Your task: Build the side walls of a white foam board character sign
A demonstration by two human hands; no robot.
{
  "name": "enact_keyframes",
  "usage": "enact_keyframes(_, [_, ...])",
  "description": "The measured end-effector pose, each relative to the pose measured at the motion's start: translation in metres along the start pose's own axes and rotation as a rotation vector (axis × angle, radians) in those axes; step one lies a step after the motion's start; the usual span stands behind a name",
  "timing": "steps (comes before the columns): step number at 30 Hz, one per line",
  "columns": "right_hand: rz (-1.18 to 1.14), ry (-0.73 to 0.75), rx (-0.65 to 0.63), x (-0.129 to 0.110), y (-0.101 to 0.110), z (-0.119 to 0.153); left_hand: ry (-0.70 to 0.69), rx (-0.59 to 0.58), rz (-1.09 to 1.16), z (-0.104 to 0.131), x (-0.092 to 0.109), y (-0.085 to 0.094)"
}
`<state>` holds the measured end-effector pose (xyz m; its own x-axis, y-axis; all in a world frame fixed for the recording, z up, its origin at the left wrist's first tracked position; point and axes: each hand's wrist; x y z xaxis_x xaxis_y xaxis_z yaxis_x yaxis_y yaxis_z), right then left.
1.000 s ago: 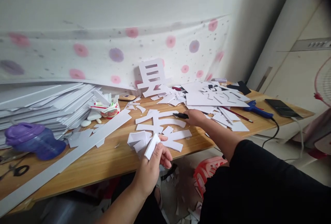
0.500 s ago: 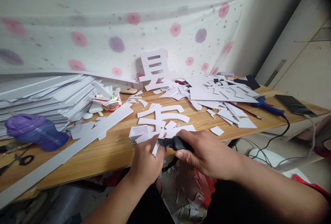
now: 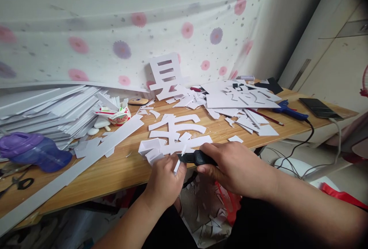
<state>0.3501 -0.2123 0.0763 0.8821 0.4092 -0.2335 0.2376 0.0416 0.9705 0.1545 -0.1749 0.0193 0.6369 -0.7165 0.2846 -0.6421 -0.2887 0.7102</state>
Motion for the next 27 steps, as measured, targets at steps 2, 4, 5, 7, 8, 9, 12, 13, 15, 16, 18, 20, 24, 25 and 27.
enact_keyframes(2, [0.002,-0.014,0.000,0.007,0.000,-0.001,0.006,-0.028,0.005,0.000,0.001,-0.001])
enact_keyframes(4, [0.003,-0.059,0.000,0.018,0.000,-0.005,0.021,-0.052,0.041,0.002,0.001,0.000])
enact_keyframes(5, [0.007,-0.097,0.003,0.025,0.000,-0.007,0.037,-0.064,0.080,0.003,0.001,0.000])
enact_keyframes(7, [0.014,-0.189,0.014,0.037,0.000,-0.010,0.117,-0.113,0.212,0.006,0.001,0.000])
enact_keyframes(8, [0.009,-0.230,0.025,0.041,0.000,-0.011,0.182,-0.148,0.295,0.008,0.001,0.000])
enact_keyframes(9, [-0.008,-0.251,0.034,0.043,0.000,-0.012,0.256,-0.191,0.375,0.009,0.001,0.000])
enact_keyframes(12, [-0.091,-0.195,0.030,0.030,0.001,-0.008,0.396,-0.267,0.489,0.012,0.001,-0.001])
enact_keyframes(13, [-0.107,-0.155,0.015,0.022,0.001,-0.005,0.397,-0.266,0.469,0.012,0.001,-0.002])
enact_keyframes(15, [-0.119,-0.090,-0.023,0.006,0.003,-0.001,0.364,-0.246,0.384,0.011,0.000,-0.003])
enact_keyframes(16, [-0.120,-0.070,-0.037,-0.001,0.004,0.001,0.340,-0.229,0.338,0.011,0.000,-0.003])
enact_keyframes(18, [-0.123,-0.050,-0.065,-0.009,0.007,0.004,0.284,-0.188,0.266,0.009,-0.001,-0.002])
enact_keyframes(20, [-0.118,-0.042,-0.084,-0.011,0.009,0.004,0.221,-0.151,0.218,0.008,-0.001,-0.001])
enact_keyframes(24, [-0.090,-0.032,-0.077,-0.006,0.009,0.004,0.142,-0.095,0.146,0.008,-0.001,-0.002])
enact_keyframes(25, [-0.076,-0.034,-0.070,-0.005,0.008,0.004,0.129,-0.088,0.129,0.009,-0.001,-0.003])
enact_keyframes(27, [-0.038,-0.041,-0.055,-0.002,0.007,0.004,0.111,-0.085,0.087,0.010,-0.002,-0.006])
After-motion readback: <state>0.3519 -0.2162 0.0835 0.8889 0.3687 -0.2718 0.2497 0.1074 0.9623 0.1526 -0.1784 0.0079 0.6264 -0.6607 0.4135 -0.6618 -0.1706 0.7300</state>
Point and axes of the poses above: each hand's wrist, its own z-axis away from the middle knuckle, its own y-axis out of the back of the hand, x = y × z
